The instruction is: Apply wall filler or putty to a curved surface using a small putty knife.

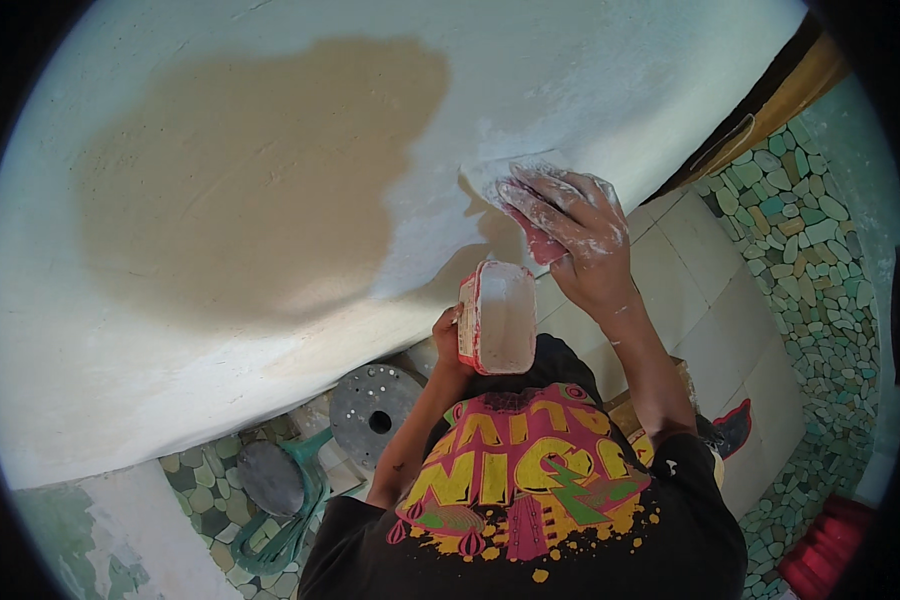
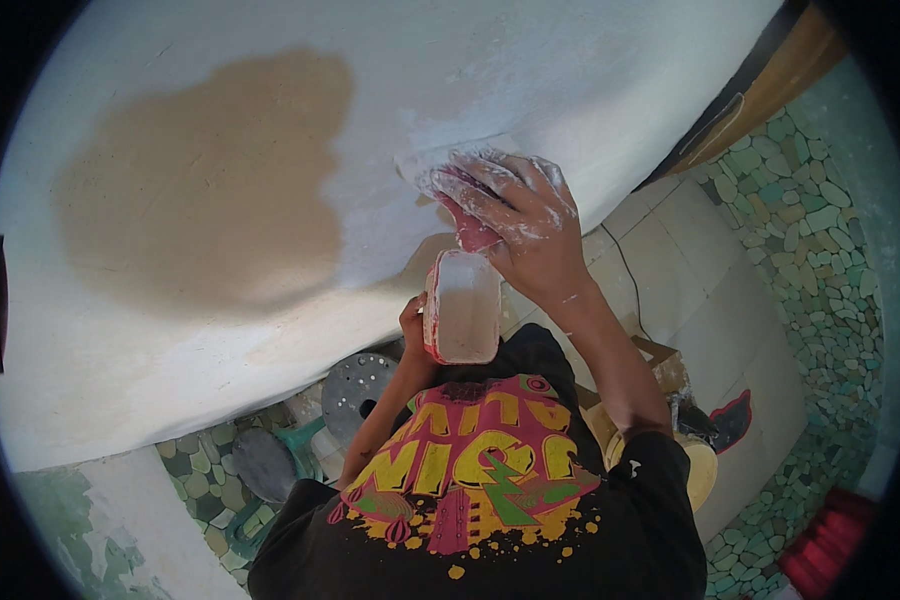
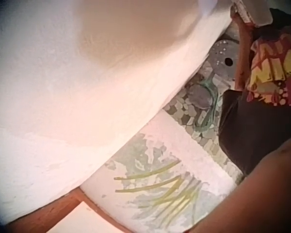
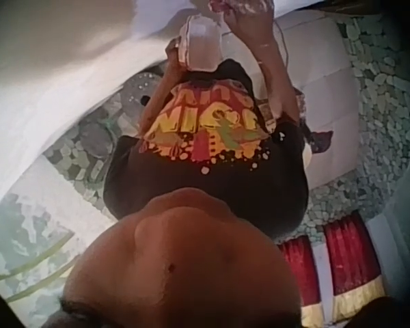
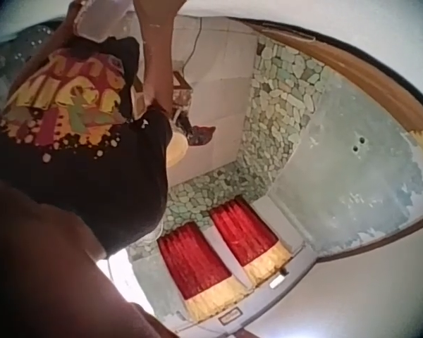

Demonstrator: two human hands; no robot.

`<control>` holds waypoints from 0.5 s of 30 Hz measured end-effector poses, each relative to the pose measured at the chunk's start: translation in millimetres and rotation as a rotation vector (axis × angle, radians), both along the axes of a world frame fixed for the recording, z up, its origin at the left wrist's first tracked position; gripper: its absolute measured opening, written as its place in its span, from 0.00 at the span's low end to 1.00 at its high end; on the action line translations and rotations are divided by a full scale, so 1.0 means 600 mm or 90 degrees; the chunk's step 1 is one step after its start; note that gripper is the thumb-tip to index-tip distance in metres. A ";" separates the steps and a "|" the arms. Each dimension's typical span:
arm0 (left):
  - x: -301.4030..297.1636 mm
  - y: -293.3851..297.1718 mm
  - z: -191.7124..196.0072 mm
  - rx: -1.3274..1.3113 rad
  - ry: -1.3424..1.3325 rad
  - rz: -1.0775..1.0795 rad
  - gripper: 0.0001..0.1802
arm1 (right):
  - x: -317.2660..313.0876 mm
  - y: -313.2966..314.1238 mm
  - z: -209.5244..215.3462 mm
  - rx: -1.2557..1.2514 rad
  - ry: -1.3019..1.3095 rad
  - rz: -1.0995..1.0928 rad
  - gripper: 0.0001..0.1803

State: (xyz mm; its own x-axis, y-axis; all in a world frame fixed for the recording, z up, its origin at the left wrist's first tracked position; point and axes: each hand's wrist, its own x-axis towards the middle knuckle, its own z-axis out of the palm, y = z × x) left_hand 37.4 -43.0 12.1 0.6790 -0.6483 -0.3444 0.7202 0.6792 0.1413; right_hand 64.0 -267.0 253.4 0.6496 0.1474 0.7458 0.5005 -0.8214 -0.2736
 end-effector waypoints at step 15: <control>-0.002 -0.007 -0.001 0.005 0.011 0.021 0.34 | 0.007 0.013 -0.035 -0.001 -0.003 -0.054 0.26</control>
State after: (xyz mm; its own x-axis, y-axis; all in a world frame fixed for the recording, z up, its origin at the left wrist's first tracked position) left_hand 36.1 -47.3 11.8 0.6936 -0.6230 -0.3616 0.7000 0.7014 0.1343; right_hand 68.1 -259.2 232.2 0.6567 0.0929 0.7484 0.4302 -0.8613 -0.2705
